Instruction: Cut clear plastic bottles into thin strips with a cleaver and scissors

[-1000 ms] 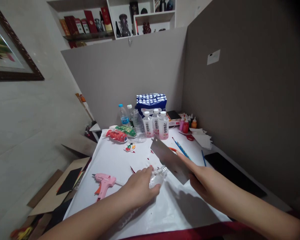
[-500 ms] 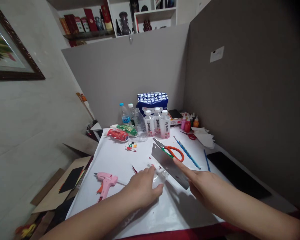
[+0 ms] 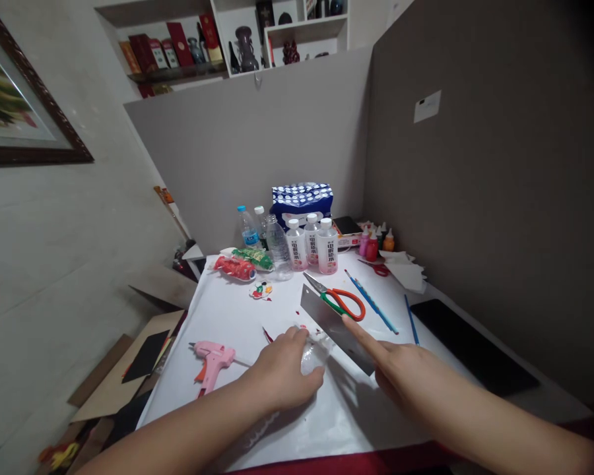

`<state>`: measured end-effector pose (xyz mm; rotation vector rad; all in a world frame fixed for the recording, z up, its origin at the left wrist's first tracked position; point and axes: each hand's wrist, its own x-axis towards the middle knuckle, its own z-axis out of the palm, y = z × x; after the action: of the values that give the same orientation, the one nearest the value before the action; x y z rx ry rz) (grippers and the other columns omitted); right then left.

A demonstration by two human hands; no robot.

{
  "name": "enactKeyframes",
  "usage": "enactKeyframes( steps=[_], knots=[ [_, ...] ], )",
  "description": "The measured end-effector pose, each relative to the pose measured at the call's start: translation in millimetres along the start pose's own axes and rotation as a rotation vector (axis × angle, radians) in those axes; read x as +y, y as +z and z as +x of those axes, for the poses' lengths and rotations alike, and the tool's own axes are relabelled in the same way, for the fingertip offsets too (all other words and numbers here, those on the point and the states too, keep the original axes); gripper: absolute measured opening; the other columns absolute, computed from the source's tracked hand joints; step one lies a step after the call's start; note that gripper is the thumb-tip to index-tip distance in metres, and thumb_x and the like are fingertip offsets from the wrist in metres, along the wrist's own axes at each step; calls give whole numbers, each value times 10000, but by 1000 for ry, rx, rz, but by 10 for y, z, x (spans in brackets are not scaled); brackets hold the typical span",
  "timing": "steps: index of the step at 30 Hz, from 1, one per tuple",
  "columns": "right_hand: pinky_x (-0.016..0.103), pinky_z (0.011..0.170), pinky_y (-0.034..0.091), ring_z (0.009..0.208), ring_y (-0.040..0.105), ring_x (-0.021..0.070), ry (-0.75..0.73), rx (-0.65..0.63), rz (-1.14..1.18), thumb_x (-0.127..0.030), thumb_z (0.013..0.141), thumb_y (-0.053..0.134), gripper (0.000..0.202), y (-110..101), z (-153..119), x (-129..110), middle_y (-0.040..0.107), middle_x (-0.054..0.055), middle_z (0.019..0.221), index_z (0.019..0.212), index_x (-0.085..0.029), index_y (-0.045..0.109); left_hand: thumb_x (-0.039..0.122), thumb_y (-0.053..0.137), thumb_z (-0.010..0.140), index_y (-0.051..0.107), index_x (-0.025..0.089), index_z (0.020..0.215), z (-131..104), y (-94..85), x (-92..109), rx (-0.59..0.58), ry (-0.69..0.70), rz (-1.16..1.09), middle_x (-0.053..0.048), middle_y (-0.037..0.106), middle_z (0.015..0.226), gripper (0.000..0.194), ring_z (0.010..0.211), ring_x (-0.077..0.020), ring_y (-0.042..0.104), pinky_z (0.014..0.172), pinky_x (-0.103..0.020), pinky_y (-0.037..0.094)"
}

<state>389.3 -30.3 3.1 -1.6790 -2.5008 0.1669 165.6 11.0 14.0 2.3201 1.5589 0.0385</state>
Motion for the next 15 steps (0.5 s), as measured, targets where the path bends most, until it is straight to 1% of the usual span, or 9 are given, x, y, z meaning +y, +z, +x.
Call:
enactKeyframes(
  steps=[2, 4, 7, 10, 13, 15],
  knots=[
    [247, 488, 278, 532, 600, 173, 14, -16, 0, 6, 635, 449, 958, -17, 0, -10, 715, 44, 720, 1510, -177, 104, 503, 562, 735, 351, 189, 1430, 24, 1, -56, -29, 6, -25, -115, 438, 1429, 791, 1259, -315, 460, 1041, -378, 373],
    [243, 489, 289, 536, 598, 169, 26, -29, -1, 16, 649, 436, 936, -37, -1, -32, 709, 48, 706, 1510, -163, 114, 477, 603, 705, 278, 168, 1473, 61, -33, -116, -88, 32, -50, -119, 370, 1486, 889, 1331, -314, 382, 1085, -376, 328],
    [236, 475, 289, 526, 588, 160, 42, -60, 35, 28, 655, 424, 927, -54, -2, -63, 696, 46, 687, 1511, -159, 120, 471, 647, 667, 217, 159, 1494, 122, -122, -176, -171, 78, -97, -119, 334, 1507, 983, 1353, -301, 357, 1091, -376, 325],
    [229, 462, 287, 503, 563, 155, 34, -46, 81, 26, 646, 428, 935, -38, 0, -48, 667, 20, 635, 1510, -153, 120, 478, 667, 650, 289, 168, 1472, 165, -162, -188, -200, 50, -153, -112, 380, 1483, 956, 1316, -300, 414, 1071, -371, 351],
    [226, 474, 290, 482, 534, 150, 11, 47, 92, 15, 651, 427, 919, -5, -10, 16, 632, -5, 573, 1507, -157, 141, 497, 637, 681, 370, 172, 1433, 175, -107, -174, -151, 2, -188, -106, 458, 1431, 862, 1262, -290, 478, 1051, -358, 373],
    [224, 486, 297, 485, 534, 145, 0, 107, 104, -1, 674, 429, 902, 10, -30, 60, 643, 1, 594, 1508, -170, 130, 523, 610, 703, 378, 188, 1427, 166, -56, -161, -105, -26, -179, -97, 469, 1424, 831, 1262, -287, 478, 1047, -362, 375]
  ],
)
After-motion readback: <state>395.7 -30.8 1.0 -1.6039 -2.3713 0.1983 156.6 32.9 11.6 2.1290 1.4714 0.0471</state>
